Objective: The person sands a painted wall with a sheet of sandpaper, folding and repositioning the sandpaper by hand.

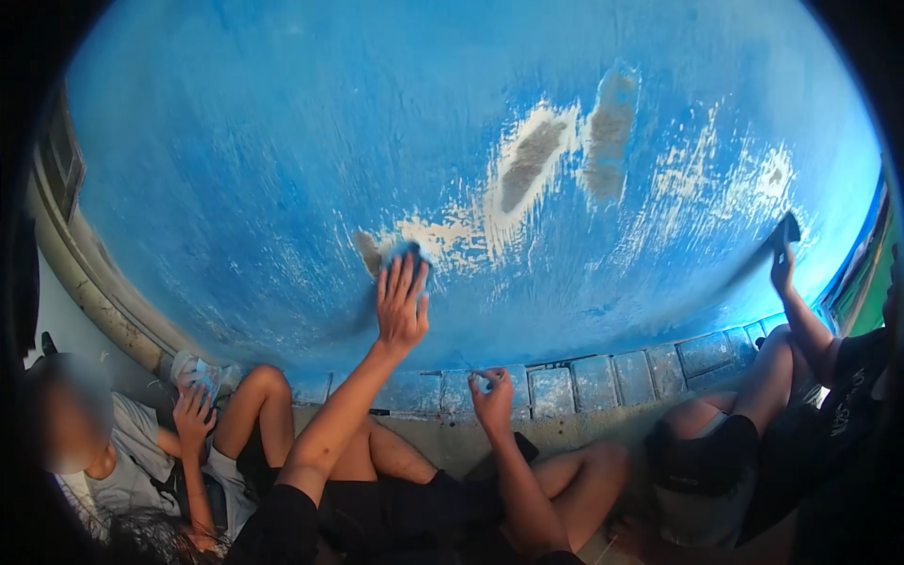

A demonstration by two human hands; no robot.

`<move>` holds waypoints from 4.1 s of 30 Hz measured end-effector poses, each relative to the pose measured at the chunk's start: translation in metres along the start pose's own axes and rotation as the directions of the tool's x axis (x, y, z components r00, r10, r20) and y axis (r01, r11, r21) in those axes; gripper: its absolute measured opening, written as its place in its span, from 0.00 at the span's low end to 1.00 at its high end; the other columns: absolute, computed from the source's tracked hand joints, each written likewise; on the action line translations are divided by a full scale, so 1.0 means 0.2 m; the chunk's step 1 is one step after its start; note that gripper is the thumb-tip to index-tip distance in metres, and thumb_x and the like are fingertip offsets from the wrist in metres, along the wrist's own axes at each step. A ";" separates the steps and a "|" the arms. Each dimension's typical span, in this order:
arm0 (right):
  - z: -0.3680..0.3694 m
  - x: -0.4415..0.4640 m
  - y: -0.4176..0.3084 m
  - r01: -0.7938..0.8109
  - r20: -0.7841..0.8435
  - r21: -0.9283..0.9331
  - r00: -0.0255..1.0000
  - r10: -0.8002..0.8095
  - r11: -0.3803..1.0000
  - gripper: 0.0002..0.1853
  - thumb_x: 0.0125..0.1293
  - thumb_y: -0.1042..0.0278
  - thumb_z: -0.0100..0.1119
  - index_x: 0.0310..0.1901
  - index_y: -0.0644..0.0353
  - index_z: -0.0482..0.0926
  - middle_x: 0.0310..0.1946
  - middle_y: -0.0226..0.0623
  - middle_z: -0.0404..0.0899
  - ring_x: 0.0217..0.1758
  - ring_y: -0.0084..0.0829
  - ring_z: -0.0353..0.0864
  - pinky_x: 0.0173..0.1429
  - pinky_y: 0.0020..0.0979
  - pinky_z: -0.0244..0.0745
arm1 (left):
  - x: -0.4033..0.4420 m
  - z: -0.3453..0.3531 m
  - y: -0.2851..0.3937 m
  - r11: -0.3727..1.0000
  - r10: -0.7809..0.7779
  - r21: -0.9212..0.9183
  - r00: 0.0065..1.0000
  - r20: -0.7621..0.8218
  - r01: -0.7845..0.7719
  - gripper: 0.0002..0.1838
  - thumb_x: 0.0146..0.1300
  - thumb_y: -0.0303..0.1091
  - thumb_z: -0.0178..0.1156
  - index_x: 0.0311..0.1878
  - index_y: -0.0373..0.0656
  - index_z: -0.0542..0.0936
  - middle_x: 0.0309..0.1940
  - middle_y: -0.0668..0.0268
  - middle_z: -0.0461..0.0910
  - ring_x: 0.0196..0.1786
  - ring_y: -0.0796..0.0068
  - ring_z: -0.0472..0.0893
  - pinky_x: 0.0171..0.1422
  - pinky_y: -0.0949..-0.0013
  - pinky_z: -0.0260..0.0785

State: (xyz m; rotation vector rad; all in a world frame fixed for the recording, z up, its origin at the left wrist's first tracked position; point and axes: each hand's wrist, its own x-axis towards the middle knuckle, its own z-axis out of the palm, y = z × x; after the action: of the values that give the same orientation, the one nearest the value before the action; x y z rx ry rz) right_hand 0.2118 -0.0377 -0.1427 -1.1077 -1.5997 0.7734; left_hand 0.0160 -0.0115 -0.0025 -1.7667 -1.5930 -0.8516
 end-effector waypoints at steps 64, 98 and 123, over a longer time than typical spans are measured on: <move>-0.16 0.04 -0.50 -0.626 0.715 0.655 0.694 0.079 -0.422 0.04 0.47 0.67 0.52 0.25 0.50 0.68 0.22 0.23 0.64 0.31 0.22 0.60 0.41 0.28 0.57 | -0.19 0.23 -0.15 0.976 0.199 0.122 0.968 -0.150 -0.182 0.22 0.71 0.45 0.43 0.63 0.54 0.76 0.69 0.64 0.67 0.74 0.64 0.60 0.76 0.55 0.39; 0.00 -0.24 0.20 -0.338 0.521 0.033 0.809 0.272 0.941 0.12 0.53 0.64 0.65 0.31 0.66 0.78 0.22 0.37 0.78 0.26 0.25 0.75 0.32 0.32 0.69 | -0.12 0.09 0.11 1.000 -0.009 0.007 0.995 0.102 0.009 0.26 0.70 0.37 0.51 0.71 0.53 0.64 0.73 0.64 0.58 0.76 0.64 0.55 0.77 0.50 0.40; -0.40 -0.10 -0.81 -0.429 0.569 0.797 0.770 -0.288 0.425 0.08 0.52 0.69 0.67 0.31 0.59 0.78 0.28 0.36 0.78 0.35 0.29 0.74 0.41 0.32 0.63 | 0.45 -0.23 0.07 1.000 -0.011 0.012 0.955 -0.298 0.015 0.26 0.66 0.33 0.51 0.68 0.41 0.68 0.71 0.64 0.62 0.75 0.62 0.57 0.77 0.52 0.44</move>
State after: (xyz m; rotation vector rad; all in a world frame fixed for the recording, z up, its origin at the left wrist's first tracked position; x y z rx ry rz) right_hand 0.2440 -0.1191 0.0164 -0.0261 -1.2389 1.9715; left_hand 0.0325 0.0056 0.0978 -1.5342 -1.4093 -1.0555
